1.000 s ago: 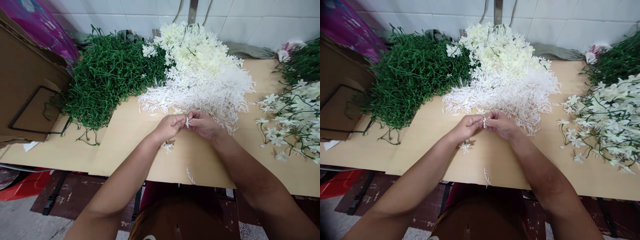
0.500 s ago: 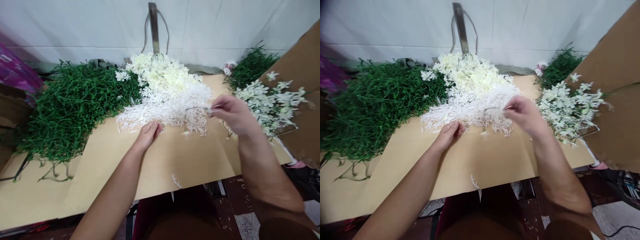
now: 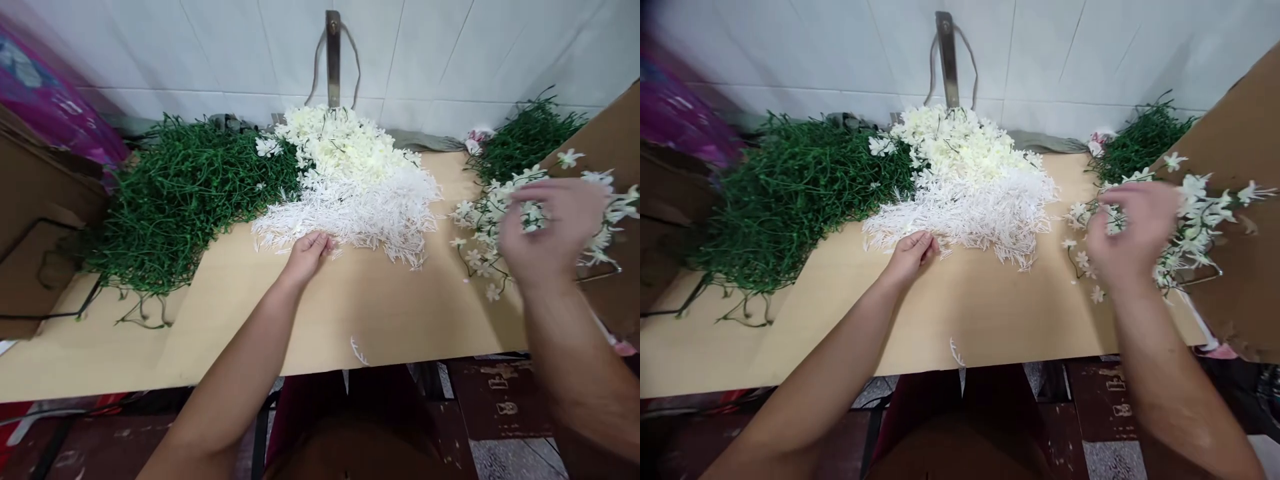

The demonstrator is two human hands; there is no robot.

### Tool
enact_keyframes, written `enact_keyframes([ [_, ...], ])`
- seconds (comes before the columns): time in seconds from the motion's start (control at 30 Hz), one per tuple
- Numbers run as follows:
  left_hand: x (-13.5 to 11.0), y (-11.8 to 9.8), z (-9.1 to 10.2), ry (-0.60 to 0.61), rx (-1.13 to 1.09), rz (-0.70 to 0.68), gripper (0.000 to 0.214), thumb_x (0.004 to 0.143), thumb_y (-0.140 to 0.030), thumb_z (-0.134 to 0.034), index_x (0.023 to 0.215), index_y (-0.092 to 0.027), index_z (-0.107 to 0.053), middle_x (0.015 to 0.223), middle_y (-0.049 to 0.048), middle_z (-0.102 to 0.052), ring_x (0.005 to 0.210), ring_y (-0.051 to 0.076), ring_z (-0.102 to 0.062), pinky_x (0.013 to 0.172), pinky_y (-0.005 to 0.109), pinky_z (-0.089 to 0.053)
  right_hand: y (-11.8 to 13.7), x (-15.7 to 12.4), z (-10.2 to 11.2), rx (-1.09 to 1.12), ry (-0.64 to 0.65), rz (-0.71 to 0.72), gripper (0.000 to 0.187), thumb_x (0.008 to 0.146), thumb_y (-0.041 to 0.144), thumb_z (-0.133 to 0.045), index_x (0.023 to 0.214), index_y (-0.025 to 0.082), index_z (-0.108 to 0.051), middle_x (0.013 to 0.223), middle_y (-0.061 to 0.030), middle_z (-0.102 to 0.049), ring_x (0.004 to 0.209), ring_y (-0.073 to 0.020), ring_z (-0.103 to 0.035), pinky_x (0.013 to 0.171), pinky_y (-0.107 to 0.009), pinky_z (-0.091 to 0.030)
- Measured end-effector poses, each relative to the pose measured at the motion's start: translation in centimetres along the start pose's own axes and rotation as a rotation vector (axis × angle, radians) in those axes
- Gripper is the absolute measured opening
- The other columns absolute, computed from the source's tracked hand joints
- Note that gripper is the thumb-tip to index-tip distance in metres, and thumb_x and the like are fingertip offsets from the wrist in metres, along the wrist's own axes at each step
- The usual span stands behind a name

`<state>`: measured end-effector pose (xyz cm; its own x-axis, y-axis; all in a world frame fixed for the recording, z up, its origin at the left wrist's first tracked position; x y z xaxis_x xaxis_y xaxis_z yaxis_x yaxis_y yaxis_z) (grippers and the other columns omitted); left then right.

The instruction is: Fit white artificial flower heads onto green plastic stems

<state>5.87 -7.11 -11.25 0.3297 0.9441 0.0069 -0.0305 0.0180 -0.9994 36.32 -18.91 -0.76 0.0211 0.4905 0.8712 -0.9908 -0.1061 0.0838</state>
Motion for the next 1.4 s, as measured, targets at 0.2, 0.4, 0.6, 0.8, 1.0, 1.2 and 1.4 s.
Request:
enact_keyframes([
  [0.2,0.3,0.1,1.1,-0.146,-0.168,-0.006,0.04,0.074,-0.054,-0.062,0.06,-0.017,-0.054,0.045,-0.0045,-0.037,0.042,0.006,-0.028,0.042,0.023,-0.02,11.6,-2.0,-10.5,0.413,0.527,0.201,0.009,0.083,0.017,-0.052,0.085,0.018,-0.061,0.084,-0.0099,-0.064,0.086,-0.0232,-0.054,0.079,-0.038,-0.047],
  [0.4,0.6,0.0,1.2,-0.201,-0.252,-0.003,0.039,0.075,-0.051,-0.062,0.059,-0.017,-0.054,0.045,-0.0043,-0.036,0.041,0.006,-0.028,0.041,0.022,-0.021,15.9,-4.0,-13.9,0.303,0.926,0.255,0.015,0.083,0.016,-0.056,0.095,0.012,-0.064,0.097,-0.0156,-0.061,0.096,-0.0273,-0.048,0.085,-0.04,-0.041],
  [0.6,0.7,0.5,1.4,-0.255,-0.048,-0.083,0.03,0.082,-0.041,-0.056,0.062,-0.018,-0.055,0.056,-0.0017,-0.045,0.053,0.009,-0.039,0.053,0.023,-0.034,15.6,-3.5,-14.0,0.351,0.842,0.136,0.016,0.084,0.01,-0.047,0.08,0.014,-0.062,0.091,-0.0155,-0.062,0.09,-0.0265,-0.048,0.081,-0.039,-0.041],
  [0.8,0.1,0.3,0.8,-0.025,0.628,-0.291,0.016,0.072,-0.024,-0.064,0.087,-0.02,-0.067,0.082,0.0034,-0.056,0.081,0.017,-0.051,0.077,0.03,-0.04,13.0,-2.4,-13.4,0.534,0.748,-0.277,0.004,0.081,0.019,-0.052,0.079,0.018,-0.056,0.074,-0.0054,-0.06,0.068,-0.0179,-0.05,0.067,-0.034,-0.04],
  [1.0,0.1,0.3,1.1,-0.08,0.659,-0.213,0.012,0.076,-0.019,-0.057,0.081,-0.019,-0.067,0.081,0.0037,-0.059,0.075,0.016,-0.051,0.073,0.03,-0.04,12.9,-3.7,-13.8,0.768,0.773,-0.456,0.013,0.077,0.018,-0.053,0.089,0.019,-0.059,0.073,-0.0008,-0.058,0.064,-0.0138,-0.051,0.065,-0.03,-0.042],
  [1.2,0.5,-0.2,1.1,-0.219,0.225,-0.149,0.005,0.071,-0.02,-0.063,0.075,-0.017,-0.065,0.073,0.0007,-0.059,0.065,0.011,-0.049,0.065,0.024,-0.04,13.6,-4.5,-14.3,0.926,0.771,-0.528,0.016,0.073,0.019,-0.058,0.089,0.019,-0.058,0.079,-0.0018,-0.058,0.071,-0.0149,-0.054,0.069,-0.031,-0.045],
  [1.4,0.2,-1.3,1.2,-0.26,-0.222,-0.026,0.017,0.062,-0.025,-0.075,0.074,-0.018,-0.064,0.061,-0.0026,-0.055,0.053,0.007,-0.042,0.052,0.02,-0.036,14.0,-4.5,-14.4,0.986,0.762,-0.528,0.007,0.074,0.022,-0.059,0.08,0.019,-0.061,0.076,-0.0015,-0.059,0.067,-0.0131,-0.052,0.067,-0.029,-0.045],
])
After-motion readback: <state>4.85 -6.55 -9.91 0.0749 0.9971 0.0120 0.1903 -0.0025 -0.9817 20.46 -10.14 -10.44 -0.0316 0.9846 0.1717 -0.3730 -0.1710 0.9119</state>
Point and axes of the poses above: each hand's wrist, its own x-axis towards the middle knuckle, its own z-axis out of the back of the hand, y = z × x, the point moved 2 cm from there along x, towards the middle knuckle
